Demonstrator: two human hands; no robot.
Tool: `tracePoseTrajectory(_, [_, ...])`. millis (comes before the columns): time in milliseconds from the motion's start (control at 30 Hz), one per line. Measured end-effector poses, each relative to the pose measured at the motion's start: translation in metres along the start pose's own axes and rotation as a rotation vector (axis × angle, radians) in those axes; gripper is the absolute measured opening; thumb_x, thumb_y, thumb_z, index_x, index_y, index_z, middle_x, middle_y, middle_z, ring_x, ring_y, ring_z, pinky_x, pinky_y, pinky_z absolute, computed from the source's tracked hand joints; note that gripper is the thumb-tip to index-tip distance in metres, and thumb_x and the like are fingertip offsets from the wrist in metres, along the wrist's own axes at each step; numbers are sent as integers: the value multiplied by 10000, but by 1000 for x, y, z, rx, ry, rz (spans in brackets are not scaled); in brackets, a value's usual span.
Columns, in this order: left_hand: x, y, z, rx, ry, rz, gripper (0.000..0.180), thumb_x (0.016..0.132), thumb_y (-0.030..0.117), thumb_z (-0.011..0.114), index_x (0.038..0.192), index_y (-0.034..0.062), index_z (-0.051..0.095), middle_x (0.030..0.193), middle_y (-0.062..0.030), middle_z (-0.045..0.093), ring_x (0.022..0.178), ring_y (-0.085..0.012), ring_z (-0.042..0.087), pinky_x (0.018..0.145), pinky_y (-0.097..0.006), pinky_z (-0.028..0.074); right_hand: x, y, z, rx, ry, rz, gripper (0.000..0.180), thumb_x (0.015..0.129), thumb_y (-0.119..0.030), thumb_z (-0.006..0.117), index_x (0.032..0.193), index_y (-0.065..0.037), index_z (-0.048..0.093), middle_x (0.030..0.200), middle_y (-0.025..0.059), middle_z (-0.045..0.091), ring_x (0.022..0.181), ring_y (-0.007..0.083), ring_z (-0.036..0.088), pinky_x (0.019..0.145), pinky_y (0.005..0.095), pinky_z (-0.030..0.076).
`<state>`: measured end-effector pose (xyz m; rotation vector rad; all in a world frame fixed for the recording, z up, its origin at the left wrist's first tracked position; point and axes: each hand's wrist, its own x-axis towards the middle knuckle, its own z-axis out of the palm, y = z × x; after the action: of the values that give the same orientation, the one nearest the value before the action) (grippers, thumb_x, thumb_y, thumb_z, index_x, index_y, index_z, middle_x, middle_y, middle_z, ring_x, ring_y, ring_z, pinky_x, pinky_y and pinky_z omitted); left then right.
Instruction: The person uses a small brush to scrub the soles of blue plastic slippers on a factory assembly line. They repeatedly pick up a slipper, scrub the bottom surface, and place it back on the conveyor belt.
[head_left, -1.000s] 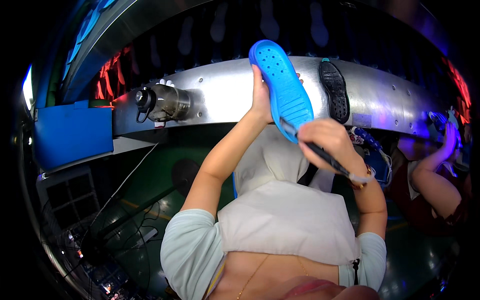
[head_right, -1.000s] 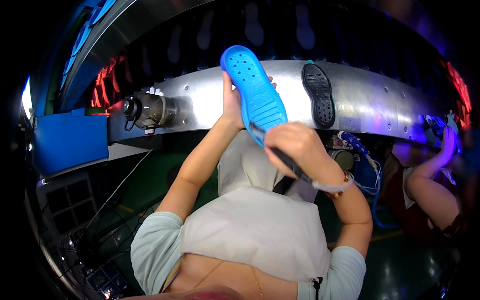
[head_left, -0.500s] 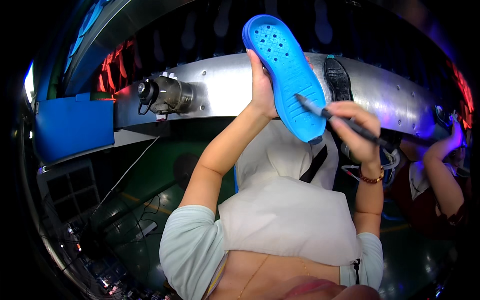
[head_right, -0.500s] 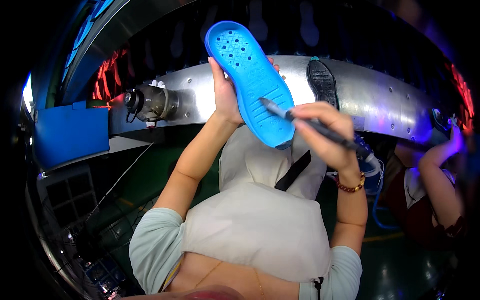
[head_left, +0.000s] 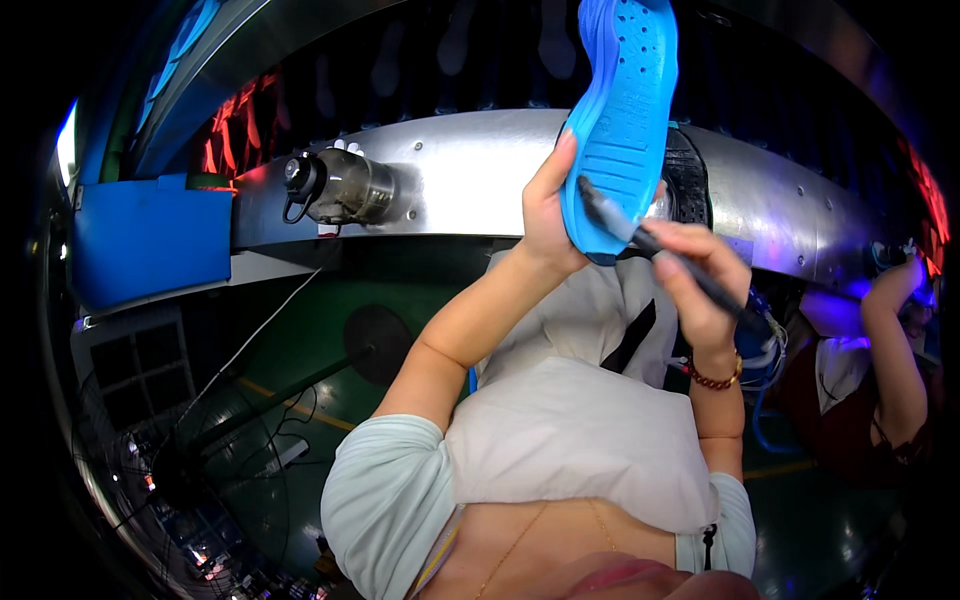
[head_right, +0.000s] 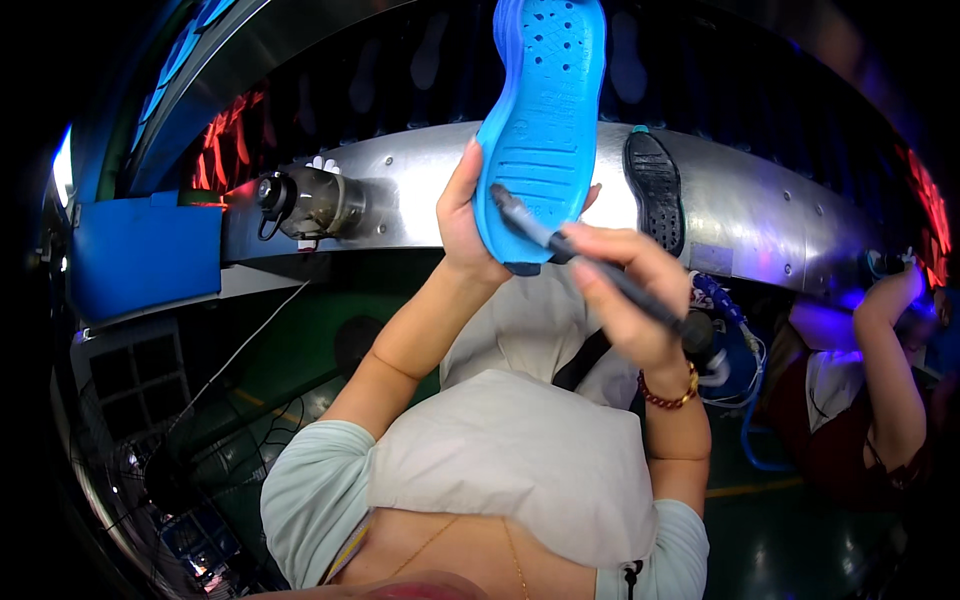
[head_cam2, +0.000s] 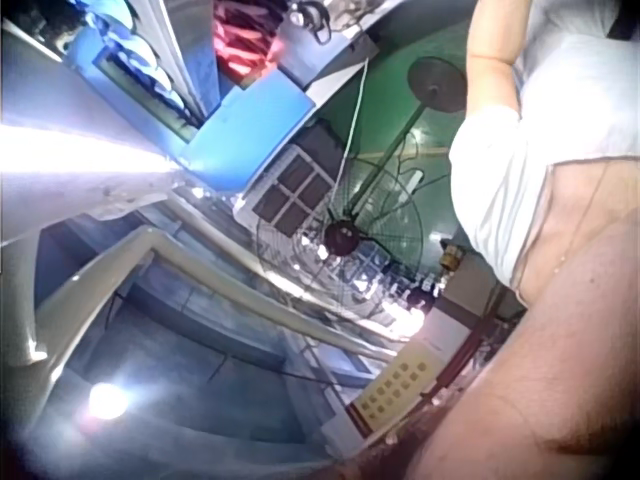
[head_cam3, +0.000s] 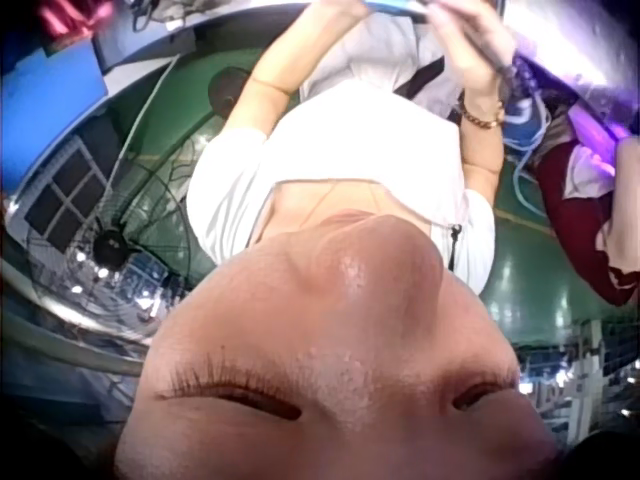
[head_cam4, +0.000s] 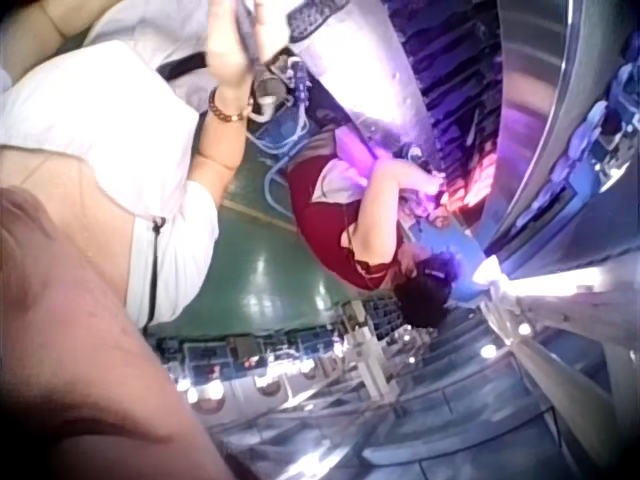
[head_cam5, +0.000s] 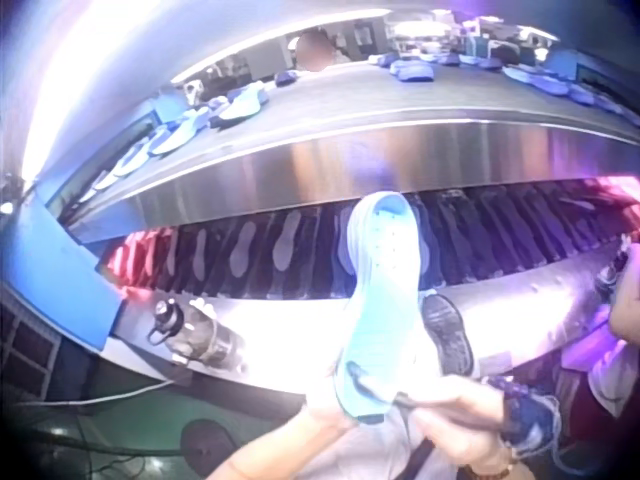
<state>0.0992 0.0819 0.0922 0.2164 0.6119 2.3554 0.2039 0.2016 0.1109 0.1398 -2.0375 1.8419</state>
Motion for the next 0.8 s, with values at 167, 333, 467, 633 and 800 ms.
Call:
tracePoseTrajectory(167, [5, 1, -15, -61, 10, 19, 605, 876, 456, 273, 1275, 4, 327, 1204, -201, 455, 1048, -338, 504, 891, -494, 410, -3, -4, -3, -51, 24, 53, 177, 703, 47, 574, 880, 57, 577, 936, 187, 608, 897, 262, 592, 823, 337, 444])
tracePoseTrajectory(333, [14, 3, -17, -203, -103, -75, 634, 860, 480, 275, 1275, 4, 332, 1220, -206, 442, 1061, -362, 490, 897, -500, 400, 8, -14, 5, -170, -202, -183, 186, 681, 31, 609, 866, 49, 608, 892, 177, 624, 823, 254, 617, 756, 320, 485])
tracePoseTrajectory(467, [19, 4, -19, -74, -33, -53, 619, 861, 461, 286, 1271, 0, 341, 1220, -211, 443, 1054, -359, 497, 894, -495, 404, 20, -14, -17, -106, 10, -119, 144, 677, 31, 611, 820, 45, 609, 868, 186, 625, 816, 273, 617, 752, 320, 484])
tracePoseTrajectory(633, [21, 13, -17, -154, -98, -84, 478, 873, 324, 382, 1213, -12, 402, 1127, -186, 527, 1000, -291, 548, 871, -428, 437, 32, -13, -21, -256, -386, -240, 181, 640, 40, 639, 818, 22, 613, 853, 157, 632, 828, 260, 622, 744, 323, 485])
tracePoseTrajectory(800, [29, 21, -20, -197, -166, -254, 580, 861, 427, 358, 1250, -3, 381, 1207, -225, 452, 1057, -368, 495, 904, -510, 385, 26, -16, -10, -315, -448, -294, 195, 632, 6, 655, 821, 0, 610, 852, 120, 634, 840, 259, 615, 730, 323, 480])
